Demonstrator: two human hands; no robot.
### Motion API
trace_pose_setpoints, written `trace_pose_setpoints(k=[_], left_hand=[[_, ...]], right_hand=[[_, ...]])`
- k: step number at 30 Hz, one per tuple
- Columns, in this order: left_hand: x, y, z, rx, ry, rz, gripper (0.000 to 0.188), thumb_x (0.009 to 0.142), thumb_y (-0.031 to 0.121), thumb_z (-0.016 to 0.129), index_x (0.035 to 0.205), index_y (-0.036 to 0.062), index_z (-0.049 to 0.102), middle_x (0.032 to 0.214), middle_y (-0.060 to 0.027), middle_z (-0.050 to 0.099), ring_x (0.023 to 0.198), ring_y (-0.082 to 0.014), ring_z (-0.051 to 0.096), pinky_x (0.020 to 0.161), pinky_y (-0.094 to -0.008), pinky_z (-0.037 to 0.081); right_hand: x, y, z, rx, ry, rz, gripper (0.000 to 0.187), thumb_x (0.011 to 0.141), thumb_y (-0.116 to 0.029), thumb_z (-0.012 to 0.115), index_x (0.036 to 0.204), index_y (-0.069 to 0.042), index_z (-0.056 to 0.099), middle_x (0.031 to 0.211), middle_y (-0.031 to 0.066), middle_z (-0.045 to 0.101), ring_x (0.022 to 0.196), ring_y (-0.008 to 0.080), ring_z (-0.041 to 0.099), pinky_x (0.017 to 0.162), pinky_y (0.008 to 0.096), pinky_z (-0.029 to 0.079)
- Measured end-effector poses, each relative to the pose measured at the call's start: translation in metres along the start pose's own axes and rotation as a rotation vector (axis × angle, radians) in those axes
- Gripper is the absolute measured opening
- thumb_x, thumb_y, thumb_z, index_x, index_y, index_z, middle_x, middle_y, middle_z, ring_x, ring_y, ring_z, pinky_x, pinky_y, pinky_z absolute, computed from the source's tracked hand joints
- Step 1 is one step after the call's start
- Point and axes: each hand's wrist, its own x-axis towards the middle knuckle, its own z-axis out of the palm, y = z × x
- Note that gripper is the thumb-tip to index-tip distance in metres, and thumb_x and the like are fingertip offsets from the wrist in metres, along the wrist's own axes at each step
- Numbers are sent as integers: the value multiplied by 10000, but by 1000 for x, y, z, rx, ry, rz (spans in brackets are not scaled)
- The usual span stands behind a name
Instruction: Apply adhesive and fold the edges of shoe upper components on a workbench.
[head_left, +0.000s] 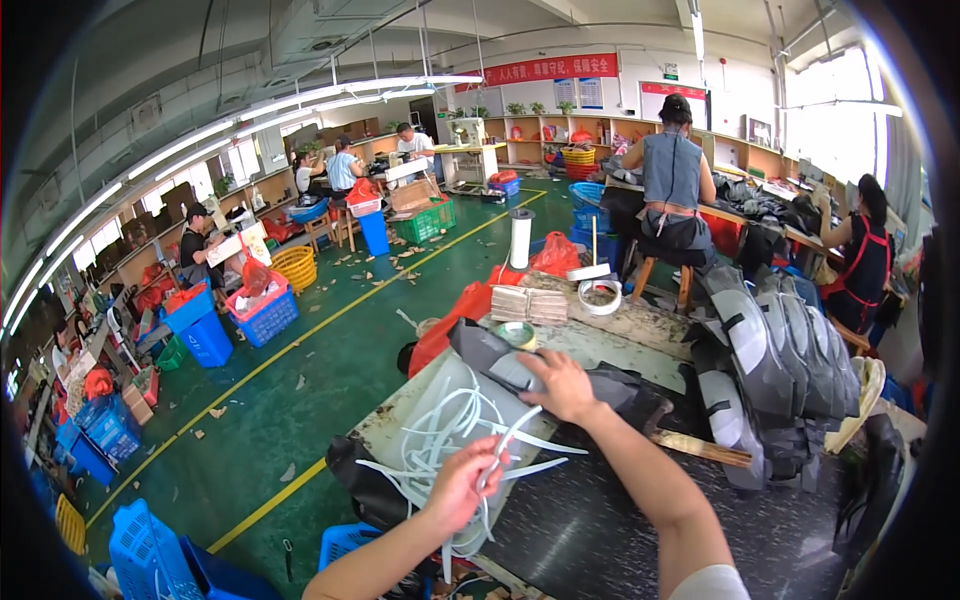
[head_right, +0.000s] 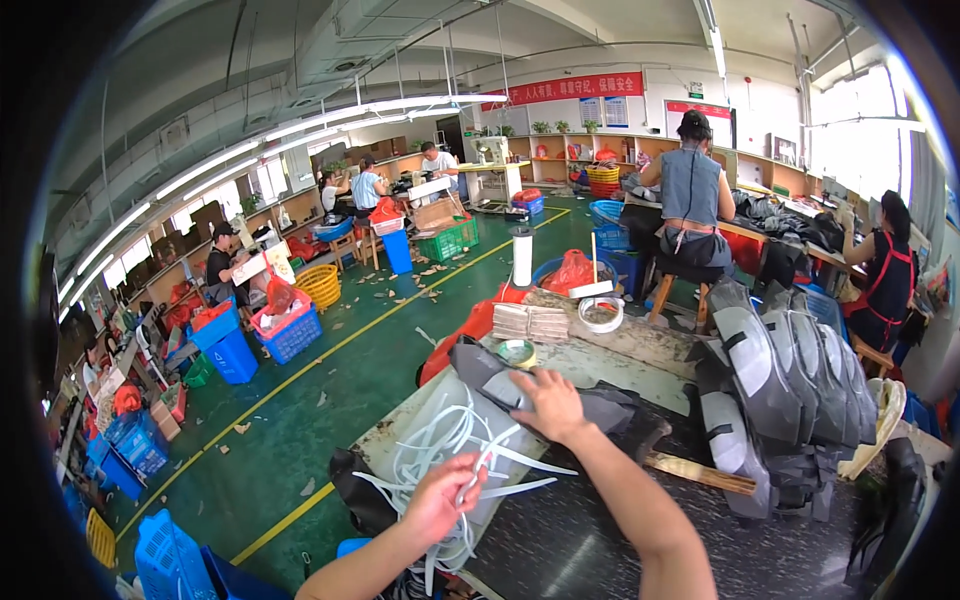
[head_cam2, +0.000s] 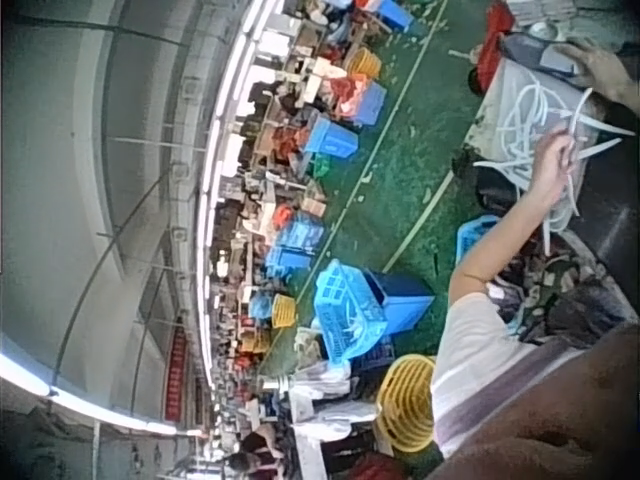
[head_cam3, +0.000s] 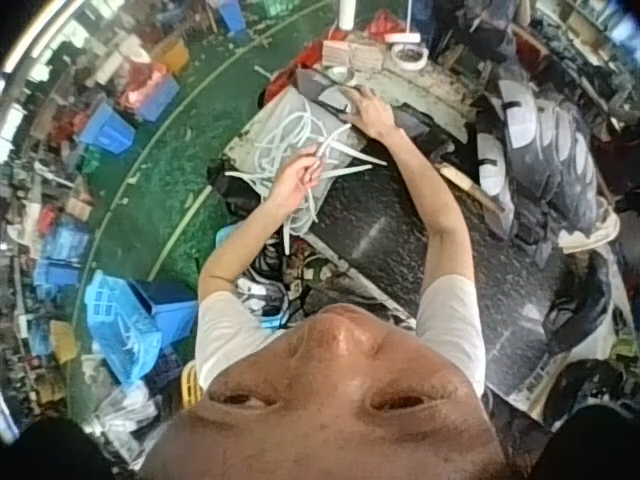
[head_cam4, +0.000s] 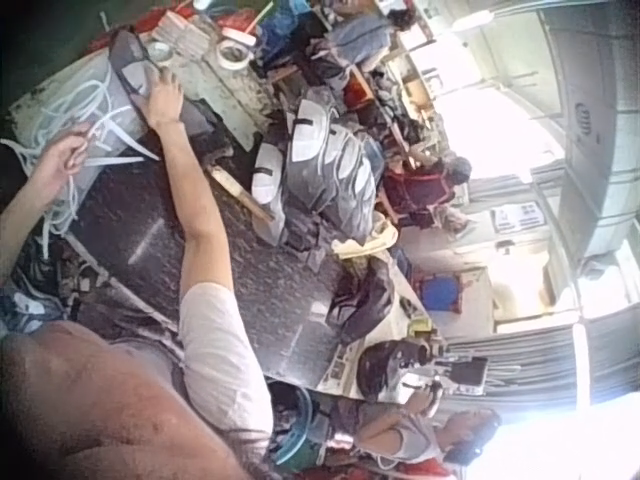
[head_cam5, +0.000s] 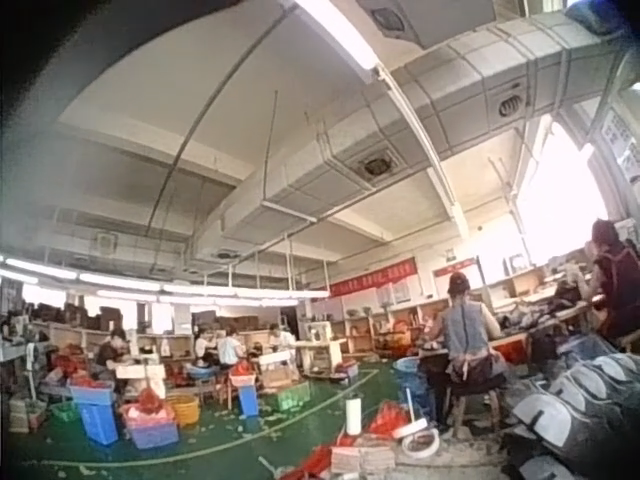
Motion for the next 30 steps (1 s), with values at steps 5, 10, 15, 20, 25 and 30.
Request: trace_pose_setpoints(k=[5, 10, 15, 20, 25, 30], left_hand=[[-33, -5, -16, -20, 61, 39, 359, 943, 62, 545, 1291, -14, 581, 996, -62, 634, 704, -115, 529, 582, -261, 392], [-58, 6, 10, -115, 84, 125, 331, 950, 65, 545, 1262, -30, 594, 963, -82, 624, 683, -125, 533, 568, -258, 394], [-73, -11, 38, 210, -205, 173, 325, 996, 47, 545, 1307, -46, 570, 1023, -148, 656, 610, -90, 528, 497, -190, 351], [-87, -37, 92, 504, -568, -169, 274, 962, -2, 611, 1230, -41, 650, 991, -119, 695, 664, -94, 586, 562, -203, 446], [-92, -76, 133, 756, -994, -171, 326, 909, 23, 698, 1233, 56, 688, 956, -66, 718, 680, -101, 641, 536, -245, 465], [-90, -91, 155, 1064, -911, -16, 318, 849, 43, 763, 1159, 70, 693, 909, -61, 722, 514, -104, 566, 471, -246, 456]], right_hand=[[-18, -18, -99, 426, 587, 74, 568, 820, -124, 768, 1341, -39, 559, 1343, 166, 567, 1237, 299, 548, 1061, 417, 421], [-178, -54, -211, -180, 341, -283, 569, 779, -310, 745, 1287, -91, 611, 1384, 293, 482, 1163, 434, 563, 977, 559, 460], [-339, -99, -169, -61, -423, 21, 596, 825, -359, 737, 1323, -67, 589, 1400, 128, 559, 1304, 319, 536, 1101, 511, 371], [-340, -100, -178, 339, -309, 145, 648, 847, -286, 748, 1397, -27, 524, 1503, 147, 476, 1425, 325, 421, 1171, 480, 326], [-382, -138, -195, 1095, 138, 625, 478, 803, -109, 850, 1218, -5, 636, 1150, 116, 664, 825, 165, 684, 678, 291, 578], [-421, -142, -207, 850, 302, 734, 144, 850, 9, 762, 990, -5, 732, 936, 93, 732, 830, 201, 715, 695, 314, 577]])
